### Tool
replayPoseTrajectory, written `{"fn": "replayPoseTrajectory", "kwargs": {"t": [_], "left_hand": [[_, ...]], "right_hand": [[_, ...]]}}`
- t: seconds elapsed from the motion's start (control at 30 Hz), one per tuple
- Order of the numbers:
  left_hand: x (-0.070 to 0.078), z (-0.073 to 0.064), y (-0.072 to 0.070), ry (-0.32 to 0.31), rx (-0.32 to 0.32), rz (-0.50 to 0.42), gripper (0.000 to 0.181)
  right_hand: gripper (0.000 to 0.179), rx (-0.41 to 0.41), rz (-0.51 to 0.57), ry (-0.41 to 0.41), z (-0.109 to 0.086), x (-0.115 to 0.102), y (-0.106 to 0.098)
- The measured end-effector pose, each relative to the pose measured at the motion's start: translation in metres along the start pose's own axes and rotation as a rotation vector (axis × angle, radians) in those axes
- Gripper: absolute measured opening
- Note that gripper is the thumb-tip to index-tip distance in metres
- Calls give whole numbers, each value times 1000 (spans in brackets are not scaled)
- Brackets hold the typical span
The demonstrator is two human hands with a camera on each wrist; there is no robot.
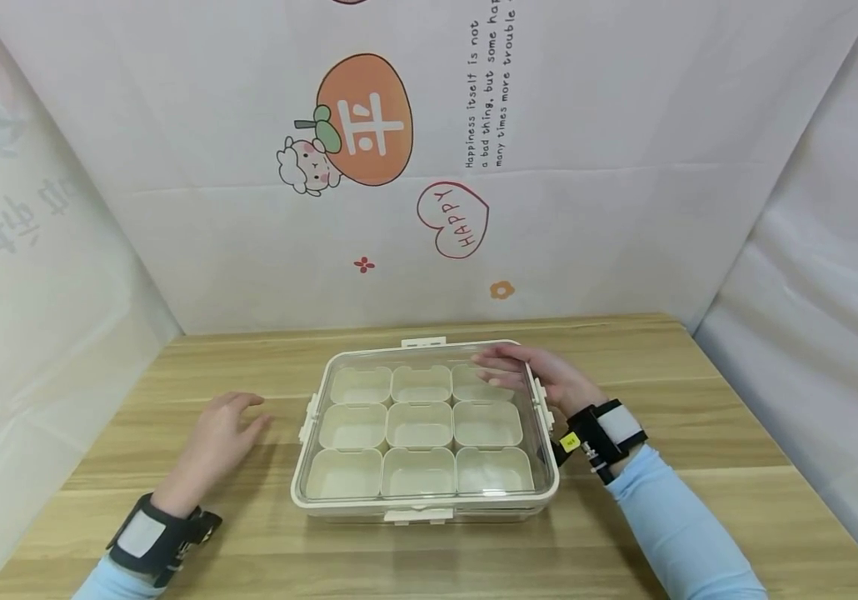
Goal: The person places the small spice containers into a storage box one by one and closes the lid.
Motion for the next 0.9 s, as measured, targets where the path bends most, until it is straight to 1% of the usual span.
{"fn": "replayPoseTrajectory", "kwargs": {"t": [0.07,0.2,0.3,0.37,0.73,0.8,0.9], "left_hand": [[-1,0,-1,6,8,3,32],[-3,-2,-4,12,18,9,32],[-4,-2,-6,3,14,9,32],[-4,-2,-6,-3,11,9,32],[-3,-2,-8,2,21,18,32],[-2,-2,-8,3,23,20,31],[-1,-3,-8,9,25,26,31]], "right_hand": [[39,5,-3,2,1,0,1],[40,-16,-7,0,3,-1,1],[42,-46,-13,3,3,-1,2],[43,-48,-22,5,4,-1,3],[39,-1,-45,12,5,-1,5],[38,-3,-53,17,5,0,4],[36,22,-68,20,6,1,1]]}}
Point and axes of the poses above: each hand's wrist, its own z-axis towards the middle knuckle, its own y-axis out of the palm, x = y × z, the point moved 8 cm from there along z, towards the middle knuckle, and after that the axes turned 4 degrees about -z, right-handed, at the moved point
